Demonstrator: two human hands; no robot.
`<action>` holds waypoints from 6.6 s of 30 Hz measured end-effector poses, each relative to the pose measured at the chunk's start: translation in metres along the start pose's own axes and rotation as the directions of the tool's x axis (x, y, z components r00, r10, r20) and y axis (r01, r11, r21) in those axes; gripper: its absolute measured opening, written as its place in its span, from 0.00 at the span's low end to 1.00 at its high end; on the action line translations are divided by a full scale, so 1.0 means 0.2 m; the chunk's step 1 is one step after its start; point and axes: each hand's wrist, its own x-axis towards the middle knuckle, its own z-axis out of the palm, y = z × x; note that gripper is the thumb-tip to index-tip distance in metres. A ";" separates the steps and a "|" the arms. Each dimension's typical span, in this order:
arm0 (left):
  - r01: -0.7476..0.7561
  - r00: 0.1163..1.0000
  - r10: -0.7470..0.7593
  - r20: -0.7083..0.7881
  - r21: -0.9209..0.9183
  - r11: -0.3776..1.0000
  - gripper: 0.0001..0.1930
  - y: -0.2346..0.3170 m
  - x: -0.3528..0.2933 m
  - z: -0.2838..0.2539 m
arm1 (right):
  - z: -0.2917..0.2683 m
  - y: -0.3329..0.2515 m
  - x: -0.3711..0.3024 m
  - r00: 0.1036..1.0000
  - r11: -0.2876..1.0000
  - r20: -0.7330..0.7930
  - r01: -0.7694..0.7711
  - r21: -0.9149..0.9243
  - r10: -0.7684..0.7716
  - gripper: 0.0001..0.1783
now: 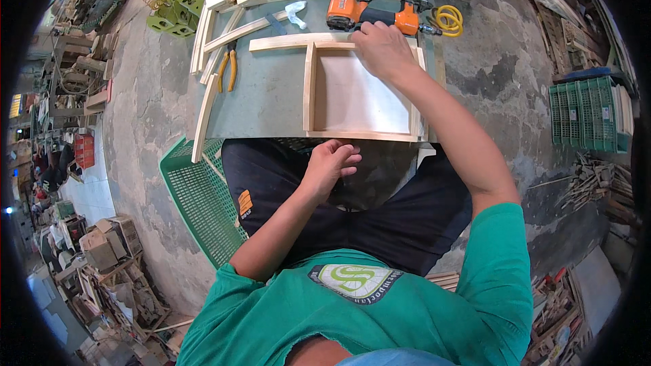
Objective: Assembling and nailing together parts of a small wooden box using a pneumatic nail gun and glue.
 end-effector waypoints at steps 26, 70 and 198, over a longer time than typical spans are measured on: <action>-0.317 0.903 0.429 -0.033 0.623 0.715 0.19 0.59 0.27 -0.23 | -0.20 -0.18 -1.10 0.820 0.688 0.066 -0.517 0.509 0.568 0.38; -0.496 0.843 0.536 -0.040 0.326 0.805 0.21 0.62 0.51 -0.17 | 0.09 -0.24 -0.10 0.734 0.591 0.117 -0.622 0.514 0.669 0.14; -0.466 0.524 0.593 0.611 0.789 -0.401 0.41 -0.02 0.34 0.50 | -0.38 -0.08 -1.75 0.991 0.999 0.134 0.032 -0.013 -0.030 0.32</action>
